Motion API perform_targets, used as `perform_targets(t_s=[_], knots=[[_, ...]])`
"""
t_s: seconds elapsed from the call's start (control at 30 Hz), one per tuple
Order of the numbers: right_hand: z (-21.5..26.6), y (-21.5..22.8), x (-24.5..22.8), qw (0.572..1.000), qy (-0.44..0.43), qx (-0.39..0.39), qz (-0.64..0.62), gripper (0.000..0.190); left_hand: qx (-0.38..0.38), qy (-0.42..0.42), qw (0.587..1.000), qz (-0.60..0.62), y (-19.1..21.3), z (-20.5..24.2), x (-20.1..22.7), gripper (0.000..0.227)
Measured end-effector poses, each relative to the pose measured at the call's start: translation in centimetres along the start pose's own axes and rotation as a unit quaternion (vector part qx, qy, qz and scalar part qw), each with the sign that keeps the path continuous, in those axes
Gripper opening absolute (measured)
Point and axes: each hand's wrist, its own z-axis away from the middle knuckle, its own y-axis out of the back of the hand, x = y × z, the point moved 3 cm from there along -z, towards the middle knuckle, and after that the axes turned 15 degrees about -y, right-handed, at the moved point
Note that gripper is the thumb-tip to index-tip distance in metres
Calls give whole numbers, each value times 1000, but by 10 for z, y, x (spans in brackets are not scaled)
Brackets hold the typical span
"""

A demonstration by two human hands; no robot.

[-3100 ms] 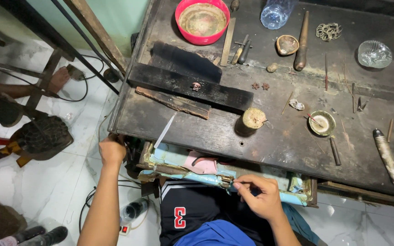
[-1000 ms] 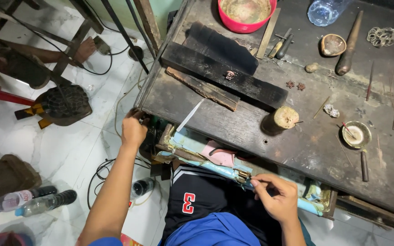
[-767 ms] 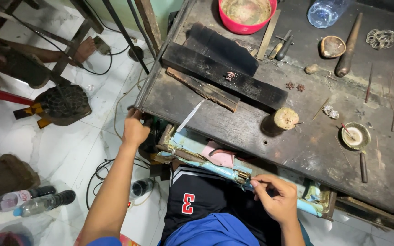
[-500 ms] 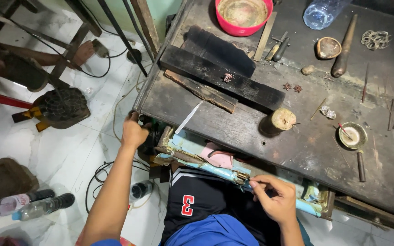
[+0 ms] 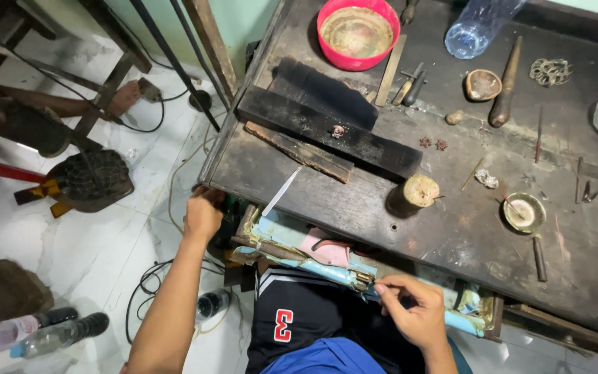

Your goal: Soldering a metal ring on a workbench using a gas torch and a soldering rod.

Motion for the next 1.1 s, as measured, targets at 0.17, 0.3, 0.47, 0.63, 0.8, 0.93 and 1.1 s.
perform_targets(t_s=[0.17,0.3,0.47,0.63,0.8,0.93,1.1], knots=[[0,1,8,1000,5,1,5,5,36,-48,989,-138,15,-8,-4,26],[-4,0,17,1000,-4,2,-7,8,183,-40,982,23,45,-45,4,37],[-9,-4,18,998,-59,-22,-30,9,94,32,924,369,16,-154,2,48],[-10,-7,38,996,-77,-25,-22,9,47,-35,953,296,-16,-203,-8,57],[-6,-8,23,997,-53,-27,-44,7,99,-162,971,145,-44,-225,-64,74],[-7,-7,9,996,-55,-63,-35,8,281,-108,935,185,66,-185,-34,27],[-13,-22,-13,992,34,-122,-25,10,363,-133,820,422,208,-75,102,12]])
